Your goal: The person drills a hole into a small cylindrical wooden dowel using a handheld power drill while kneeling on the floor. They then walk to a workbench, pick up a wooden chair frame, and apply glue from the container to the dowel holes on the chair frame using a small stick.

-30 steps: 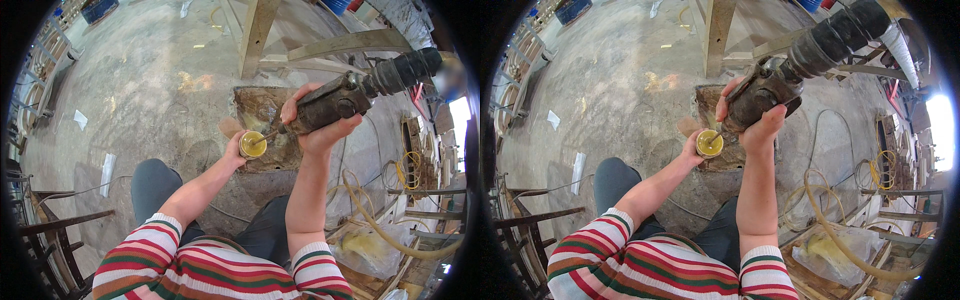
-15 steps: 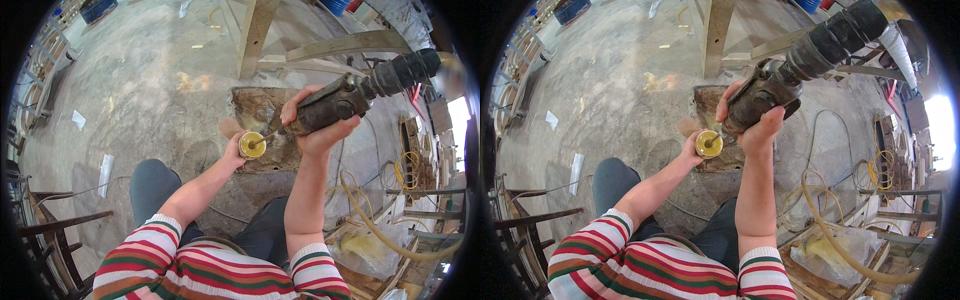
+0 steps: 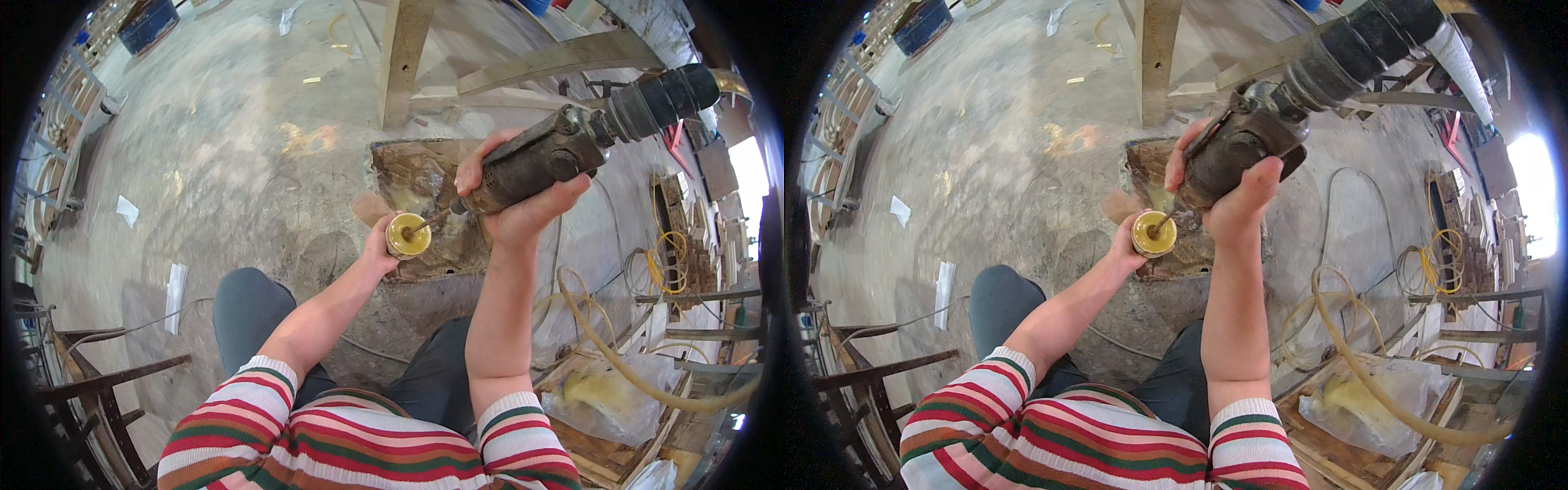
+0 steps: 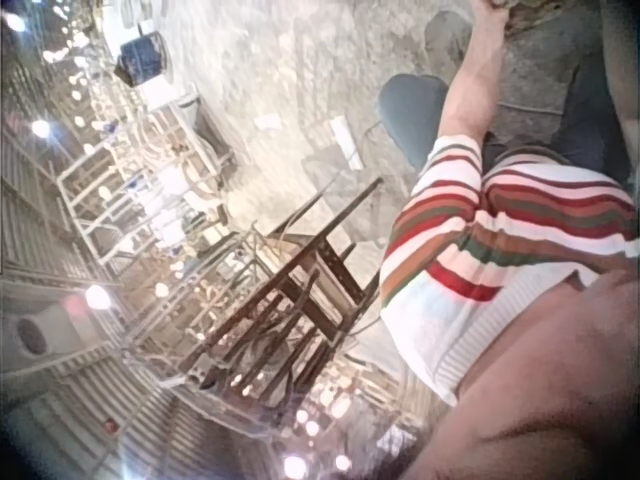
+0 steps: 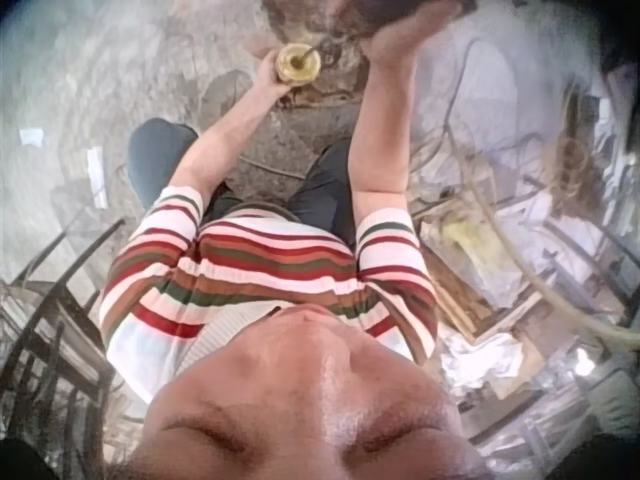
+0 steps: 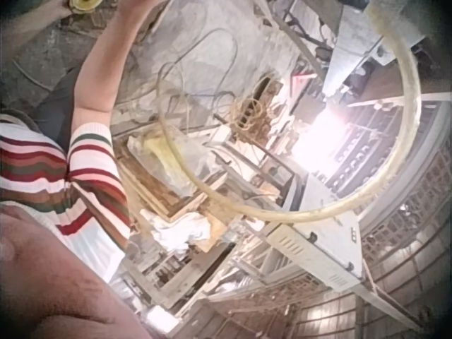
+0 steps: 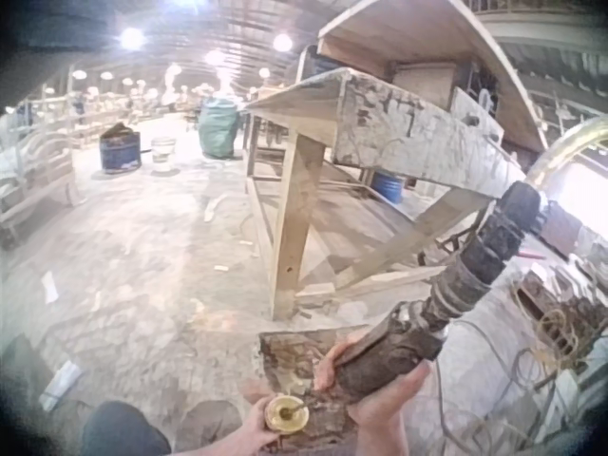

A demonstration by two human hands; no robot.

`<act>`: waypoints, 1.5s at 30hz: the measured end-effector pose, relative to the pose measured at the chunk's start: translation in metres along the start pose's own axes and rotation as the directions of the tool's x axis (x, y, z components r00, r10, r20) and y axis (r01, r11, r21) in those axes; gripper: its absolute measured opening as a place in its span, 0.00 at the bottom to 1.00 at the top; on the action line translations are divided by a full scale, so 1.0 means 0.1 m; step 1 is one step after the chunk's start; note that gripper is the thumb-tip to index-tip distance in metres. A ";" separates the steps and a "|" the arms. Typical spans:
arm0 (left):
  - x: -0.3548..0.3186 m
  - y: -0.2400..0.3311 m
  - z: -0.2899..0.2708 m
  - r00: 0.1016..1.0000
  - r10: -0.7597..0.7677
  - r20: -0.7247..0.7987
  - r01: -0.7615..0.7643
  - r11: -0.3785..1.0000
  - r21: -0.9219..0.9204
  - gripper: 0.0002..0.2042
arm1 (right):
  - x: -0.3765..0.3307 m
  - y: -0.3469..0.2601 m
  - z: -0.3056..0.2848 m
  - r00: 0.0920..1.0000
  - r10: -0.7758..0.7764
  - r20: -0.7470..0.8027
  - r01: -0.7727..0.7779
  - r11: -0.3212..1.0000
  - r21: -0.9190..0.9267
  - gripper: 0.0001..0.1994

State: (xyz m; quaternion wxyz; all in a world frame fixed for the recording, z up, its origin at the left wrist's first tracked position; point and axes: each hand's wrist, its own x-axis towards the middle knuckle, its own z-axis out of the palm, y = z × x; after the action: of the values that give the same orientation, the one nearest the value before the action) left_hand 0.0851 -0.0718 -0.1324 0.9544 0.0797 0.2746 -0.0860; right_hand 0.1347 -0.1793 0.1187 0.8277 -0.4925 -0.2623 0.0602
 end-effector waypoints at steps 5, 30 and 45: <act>0.03 0.01 -0.03 1.000 0.023 -0.001 -0.023 1.000 -0.004 0.11 | 0.01 -0.01 0.00 0.998 0.005 0.063 -0.003 1.000 -0.024 0.48; 0.02 -0.01 -0.01 1.000 0.021 -0.012 -0.020 0.997 0.075 0.15 | 0.05 -0.02 -0.08 0.999 -0.005 0.039 0.007 0.998 -0.064 0.46; 0.06 -0.04 -0.04 1.000 0.005 0.010 -0.005 1.000 0.014 0.14 | 0.07 0.03 -0.12 0.999 -0.008 0.040 0.010 0.999 -0.048 0.45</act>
State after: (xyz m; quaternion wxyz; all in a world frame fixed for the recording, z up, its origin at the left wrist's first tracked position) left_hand 0.0873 -0.0754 -0.1390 0.9554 0.0864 0.2690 -0.0859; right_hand 0.1468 -0.1851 0.1145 0.8106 -0.5096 -0.2824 0.0598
